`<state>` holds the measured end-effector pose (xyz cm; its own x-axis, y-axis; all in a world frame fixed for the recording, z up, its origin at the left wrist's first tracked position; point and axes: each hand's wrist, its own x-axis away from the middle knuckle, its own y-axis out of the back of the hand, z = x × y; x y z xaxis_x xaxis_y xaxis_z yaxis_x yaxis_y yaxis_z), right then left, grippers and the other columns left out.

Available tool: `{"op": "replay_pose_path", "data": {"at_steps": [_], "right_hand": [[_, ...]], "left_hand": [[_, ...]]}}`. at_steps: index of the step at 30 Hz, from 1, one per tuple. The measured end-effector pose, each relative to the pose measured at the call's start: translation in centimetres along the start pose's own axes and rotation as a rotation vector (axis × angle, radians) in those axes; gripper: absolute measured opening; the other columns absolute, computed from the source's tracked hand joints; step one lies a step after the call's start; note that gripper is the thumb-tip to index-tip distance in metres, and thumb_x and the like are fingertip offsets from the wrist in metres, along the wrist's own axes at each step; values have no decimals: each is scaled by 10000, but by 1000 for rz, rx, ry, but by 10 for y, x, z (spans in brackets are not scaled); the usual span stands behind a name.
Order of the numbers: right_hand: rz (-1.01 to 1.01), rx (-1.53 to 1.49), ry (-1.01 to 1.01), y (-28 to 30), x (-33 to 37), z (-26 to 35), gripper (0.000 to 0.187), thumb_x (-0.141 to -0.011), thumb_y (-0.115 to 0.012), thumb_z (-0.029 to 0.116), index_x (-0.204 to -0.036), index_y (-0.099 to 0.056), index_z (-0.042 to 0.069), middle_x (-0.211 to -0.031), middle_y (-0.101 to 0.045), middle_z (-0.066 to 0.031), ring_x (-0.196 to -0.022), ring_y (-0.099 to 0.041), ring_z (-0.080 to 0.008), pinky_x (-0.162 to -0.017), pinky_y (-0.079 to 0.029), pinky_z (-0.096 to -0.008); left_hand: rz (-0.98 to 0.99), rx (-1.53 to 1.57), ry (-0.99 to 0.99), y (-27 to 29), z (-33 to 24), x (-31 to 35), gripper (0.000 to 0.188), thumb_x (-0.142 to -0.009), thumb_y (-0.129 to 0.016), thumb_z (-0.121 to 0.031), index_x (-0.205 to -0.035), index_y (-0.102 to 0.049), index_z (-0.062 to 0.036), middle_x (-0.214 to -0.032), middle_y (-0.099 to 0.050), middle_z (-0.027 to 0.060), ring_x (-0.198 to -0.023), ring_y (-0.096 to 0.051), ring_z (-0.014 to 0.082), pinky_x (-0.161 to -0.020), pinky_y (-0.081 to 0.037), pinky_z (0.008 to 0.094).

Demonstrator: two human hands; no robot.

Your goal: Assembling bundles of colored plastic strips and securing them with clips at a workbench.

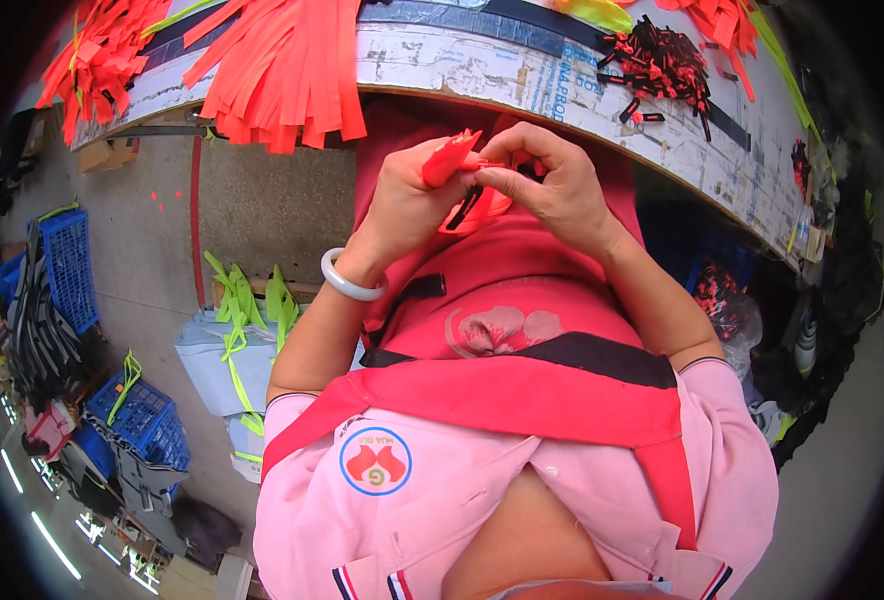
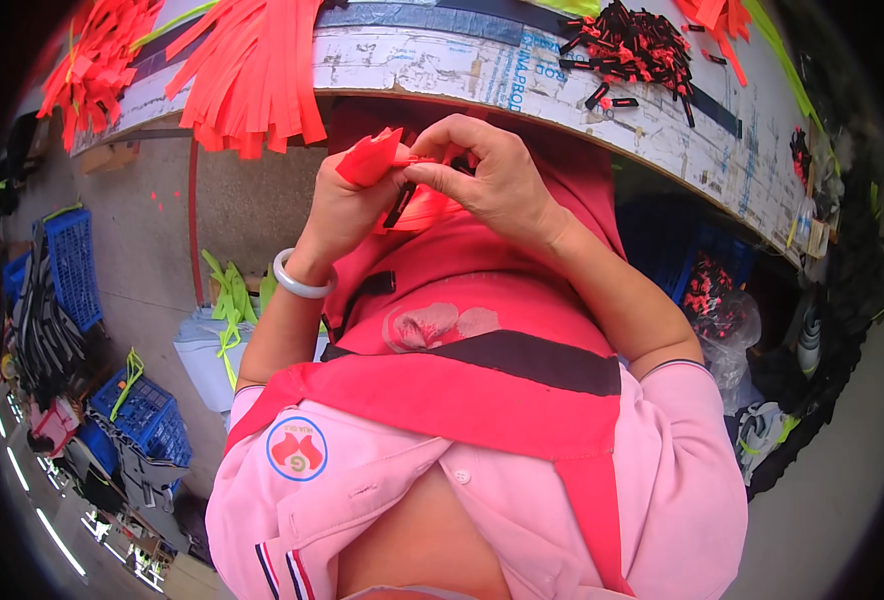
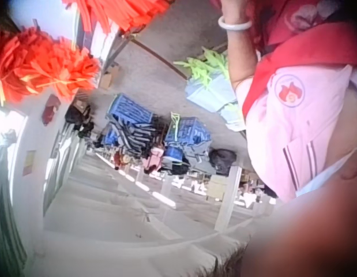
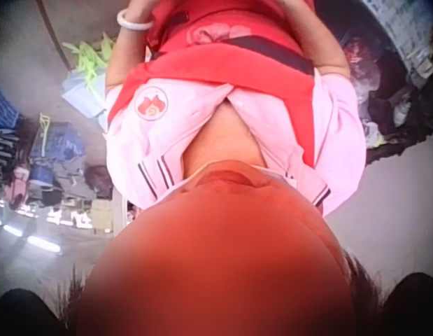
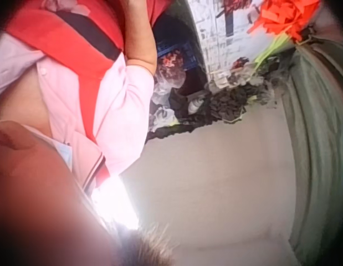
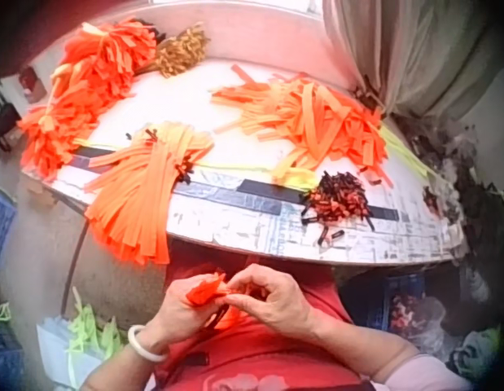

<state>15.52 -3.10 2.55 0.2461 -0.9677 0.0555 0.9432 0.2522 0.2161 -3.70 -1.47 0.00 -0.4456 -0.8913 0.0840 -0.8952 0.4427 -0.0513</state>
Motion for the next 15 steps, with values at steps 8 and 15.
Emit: {"op": "replay_pose_path", "data": {"at_steps": [8, 15], "right_hand": [[-71, 181, 251, -4, 4, 2, 163, -815, -717, 87, -943, -646, 16, -869, -634, -88, -788, -619, -183, -662, -471, -266], [-105, 205, 334, -9, 7, 4, 142, -817, -708, 71, -929, -639, 17, -851, -616, -86, -737, -601, -183, -605, -454, -268]], "left_hand": [[-4, 59, 31, -4, 4, 4, 114, -855, -620, 25, -964, -636, 1, -845, -618, 32, -760, -557, 87, -674, -460, 242], [-12, 52, -43, -7, 9, 4, 98, -852, -607, 40, -942, -631, 9, -816, -609, 34, -735, -553, 88, -642, -450, 240]]}}
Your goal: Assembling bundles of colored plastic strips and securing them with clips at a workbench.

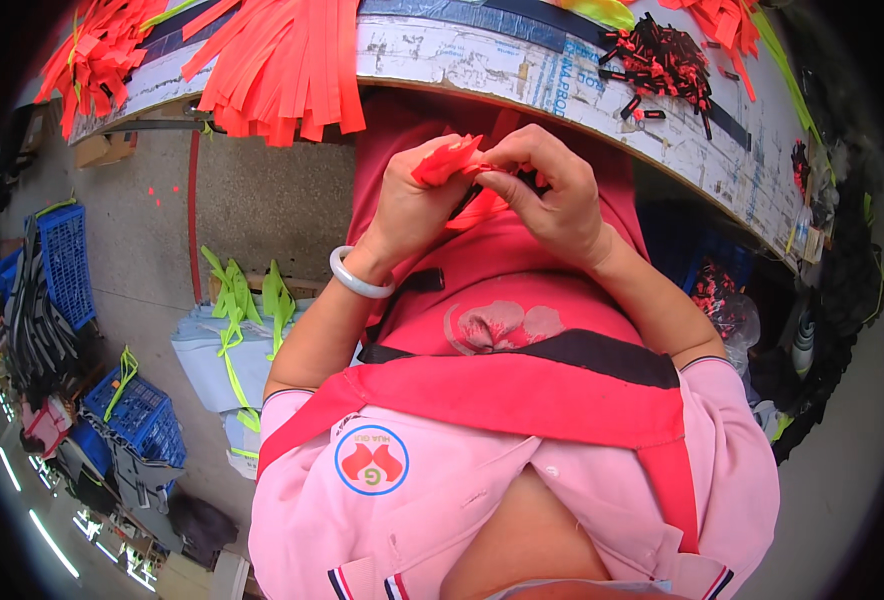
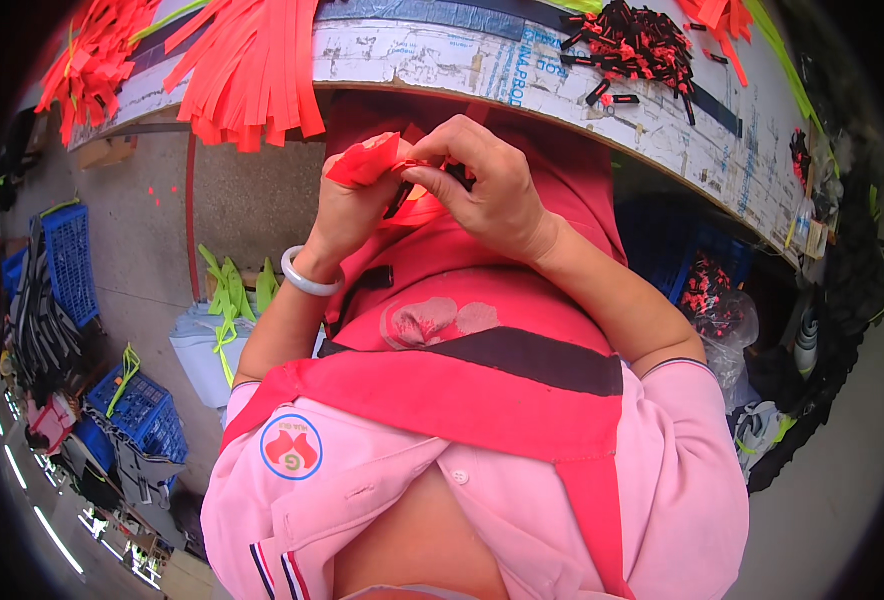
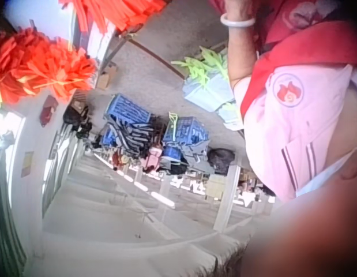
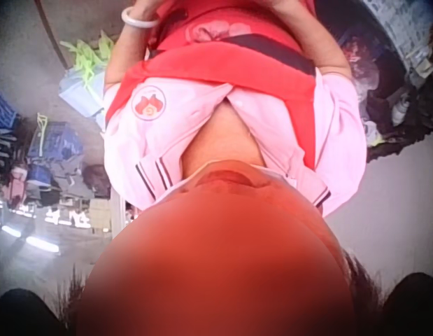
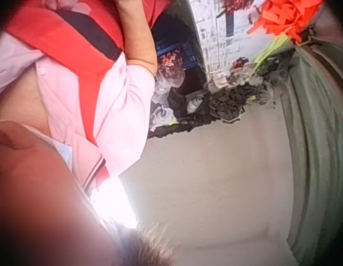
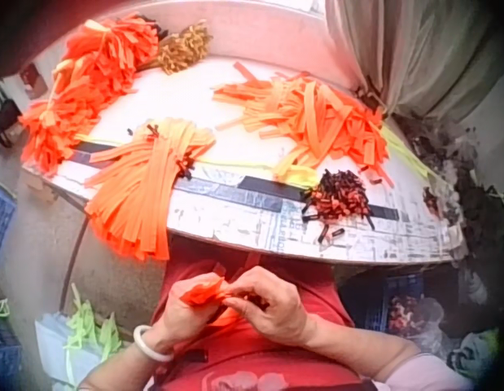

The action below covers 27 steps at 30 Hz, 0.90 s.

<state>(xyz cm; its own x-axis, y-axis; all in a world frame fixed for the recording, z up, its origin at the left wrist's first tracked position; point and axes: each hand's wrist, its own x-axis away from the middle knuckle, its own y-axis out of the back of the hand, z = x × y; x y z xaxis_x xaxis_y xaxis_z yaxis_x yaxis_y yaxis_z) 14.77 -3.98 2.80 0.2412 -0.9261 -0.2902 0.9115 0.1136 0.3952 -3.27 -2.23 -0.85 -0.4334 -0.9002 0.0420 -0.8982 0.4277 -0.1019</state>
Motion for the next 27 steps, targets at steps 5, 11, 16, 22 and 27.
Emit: {"op": "replay_pose_path", "data": {"at_steps": [5, 11, 16, 22, 27], "right_hand": [[14, -30, -74, -1, 4, -2, 140, -816, -707, 65, -925, -634, 17, -852, -611, -76, -740, -594, -169, -613, -449, -262], [18, -45, -141, 0, 7, 1, 133, -821, -697, 49, -928, -627, 12, -847, -604, -65, -747, -588, -148, -620, -442, -250], [34, -51, -87, 0, 8, 2, 123, -829, -689, 50, -927, -624, 13, -841, -602, -54, -726, -568, -131, -608, -430, -243], [0, -149, -146, -3, 6, -4, 123, -831, -689, 54, -928, -622, 18, -812, -600, -36, -715, -547, -97, -588, -405, -224], [53, -165, -190, -2, 7, -4, 118, -839, -685, 68, -925, -619, 20, -816, -603, -26, -706, -531, -83, -590, -400, -219]], "left_hand": [[15, -97, -78, -3, -6, -2, 113, -840, -599, 53, -934, -635, 3, -802, -600, 29, -707, -539, 84, -606, -436, 240], [17, -5, 35, -6, -14, -2, 106, -825, -577, 79, -872, -643, 11, -784, -603, 53, -667, -543, 115, -574, -426, 253], [27, -80, -101, -7, -9, 0, 107, -814, -580, 84, -867, -642, 15, -776, -604, 65, -657, -546, 126, -570, -424, 254], [-29, -45, -59, -7, -12, 0, 98, -810, -587, 83, -855, -643, 16, -771, -602, 75, -655, -548, 140, -568, -425, 260], [-13, -24, -43, -6, -8, 2, 95, -815, -593, 77, -856, -646, 11, -767, -597, 72, -651, -547, 145, -562, -424, 264]]}}
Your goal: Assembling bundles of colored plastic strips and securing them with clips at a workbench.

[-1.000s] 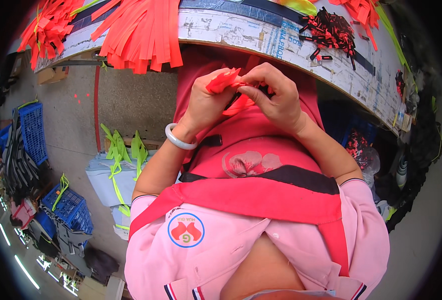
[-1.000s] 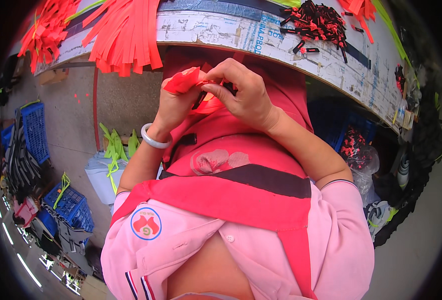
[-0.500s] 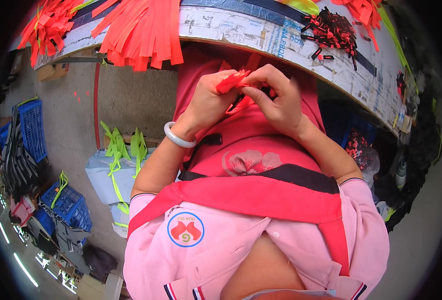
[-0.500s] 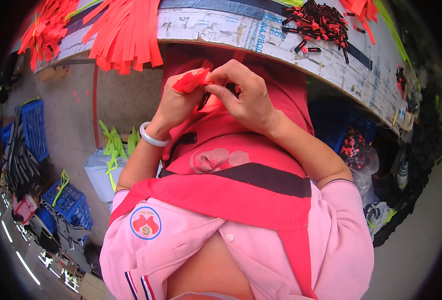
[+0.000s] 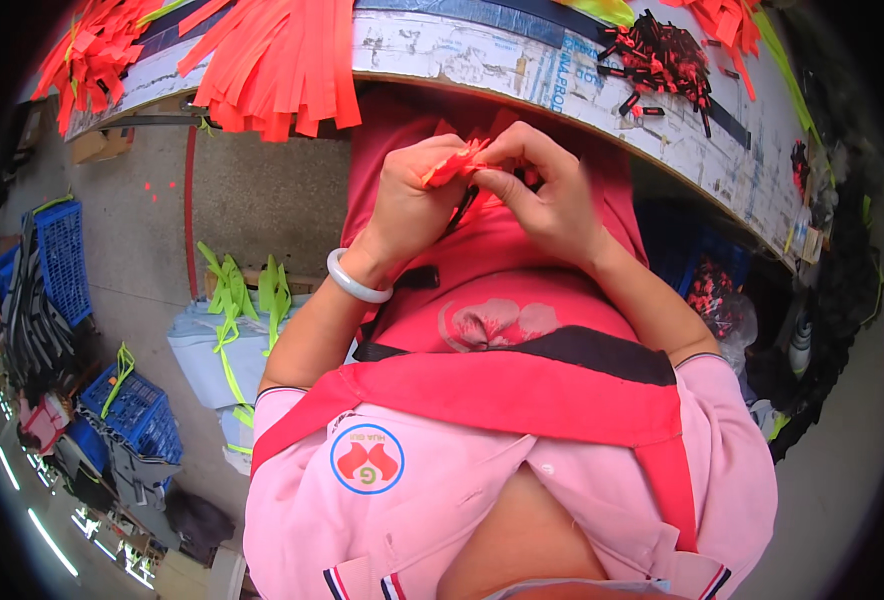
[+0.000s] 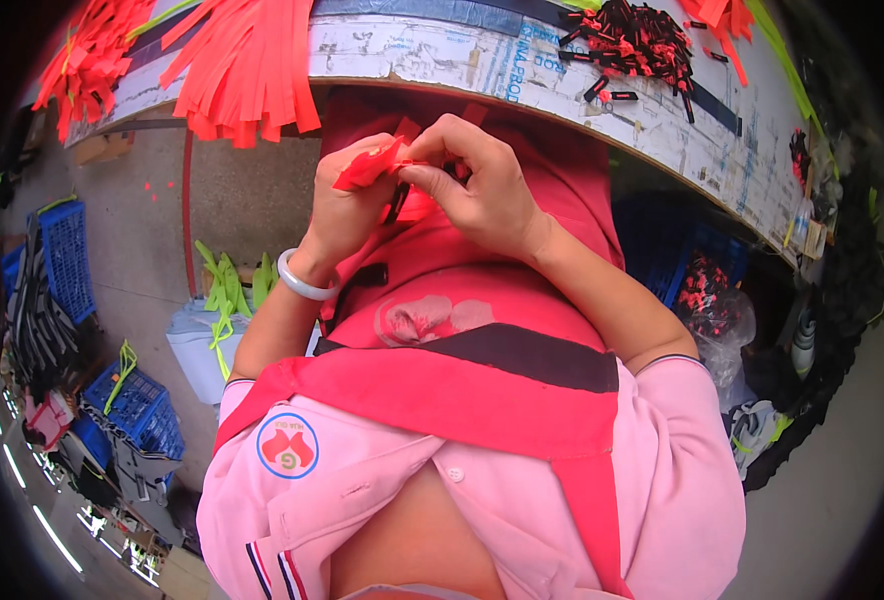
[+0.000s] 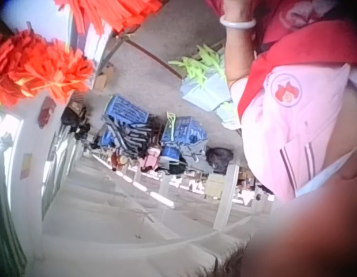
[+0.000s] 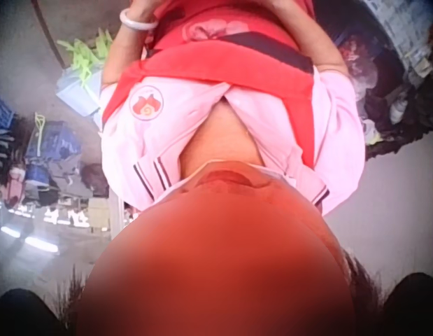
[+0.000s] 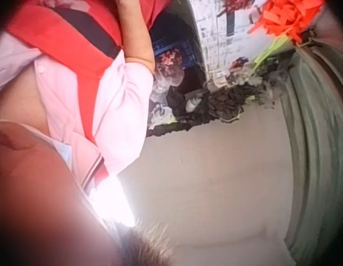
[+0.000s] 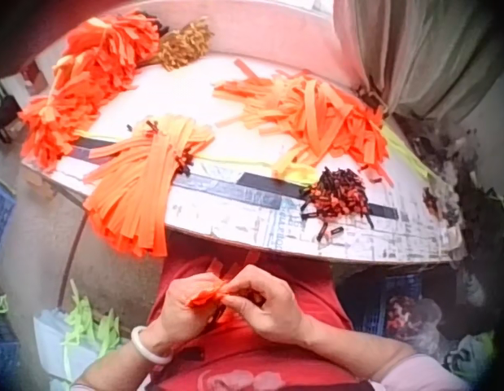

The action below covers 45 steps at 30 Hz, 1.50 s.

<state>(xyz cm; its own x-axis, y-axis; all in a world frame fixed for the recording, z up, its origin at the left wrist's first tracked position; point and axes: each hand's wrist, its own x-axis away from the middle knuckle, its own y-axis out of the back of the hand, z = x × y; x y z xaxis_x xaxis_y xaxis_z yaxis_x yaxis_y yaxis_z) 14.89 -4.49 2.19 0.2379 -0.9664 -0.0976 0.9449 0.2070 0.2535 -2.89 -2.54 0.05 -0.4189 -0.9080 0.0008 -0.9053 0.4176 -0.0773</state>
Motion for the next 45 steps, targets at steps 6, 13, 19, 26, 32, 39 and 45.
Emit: {"op": "replay_pose_path", "data": {"at_steps": [6, 13, 19, 26, 32, 39, 45], "right_hand": [[-62, -34, -22, 4, -3, 4, 120, -842, -681, 69, -932, -617, 21, -819, -608, -21, -704, -520, -71, -603, -405, -220], [-15, -28, -89, 7, -3, 1, 133, -845, -684, 87, -944, -621, 25, -815, -609, -17, -720, -517, -67, -623, -405, -218], [-57, -170, -167, 8, -3, -13, 133, -856, -678, 94, -947, -622, 16, -831, -617, -16, -736, -538, -70, -646, -429, -214], [-22, 22, -116, 14, -6, -13, 118, -875, -660, 98, -946, -623, 11, -839, -620, -12, -750, -544, -60, -653, -441, -211], [-71, -138, -147, 12, -5, -20, 123, -886, -656, 102, -961, -627, 9, -832, -614, 4, -743, -518, -38, -643, -430, -204], [-65, -186, -332, 20, -7, -37, 131, -888, -661, 125, -916, -646, -2, -804, -635, -2, -765, -545, -45, -678, -437, -200], [-187, -116, -415, 28, -8, -52, 144, -890, -655, 138, -888, -646, -6, -768, -640, -16, -689, -551, -56, -630, -452, -209]], "left_hand": [[-52, -41, -104, -6, -9, -7, 85, -818, -604, 62, -868, -648, 9, -754, -584, 50, -657, -532, 115, -561, -418, 257], [-36, 9, -17, -6, 0, -11, 112, -824, -586, 69, -900, -648, 16, -745, -583, 17, -666, -513, 71, -569, -415, 238], [-4, -41, -8, -6, 9, -15, 120, -828, -575, 43, -911, -654, 8, -741, -608, 3, -661, -515, 52, -576, -428, 240], [-5, 67, 48, -12, 17, -19, 149, -832, -570, 42, -947, -660, 16, -782, -648, 41, -686, -560, 85, -602, -454, 256], [-7, -119, -35, -12, 12, -24, 122, -828, -560, 53, -907, -649, 26, -803, -643, 105, -719, -586, 116, -600, -454, 278], [16, 196, 197, -1, 42, -30, 174, -878, -621, -39, -1037, -666, 17, -766, -660, 18, -663, -605, 89, -619, -495, 248], [-26, 535, 470, -25, 53, -44, 198, -909, -595, -72, -1038, -612, 77, -821, -647, 88, -677, -636, 145, -645, -565, 272]]}}
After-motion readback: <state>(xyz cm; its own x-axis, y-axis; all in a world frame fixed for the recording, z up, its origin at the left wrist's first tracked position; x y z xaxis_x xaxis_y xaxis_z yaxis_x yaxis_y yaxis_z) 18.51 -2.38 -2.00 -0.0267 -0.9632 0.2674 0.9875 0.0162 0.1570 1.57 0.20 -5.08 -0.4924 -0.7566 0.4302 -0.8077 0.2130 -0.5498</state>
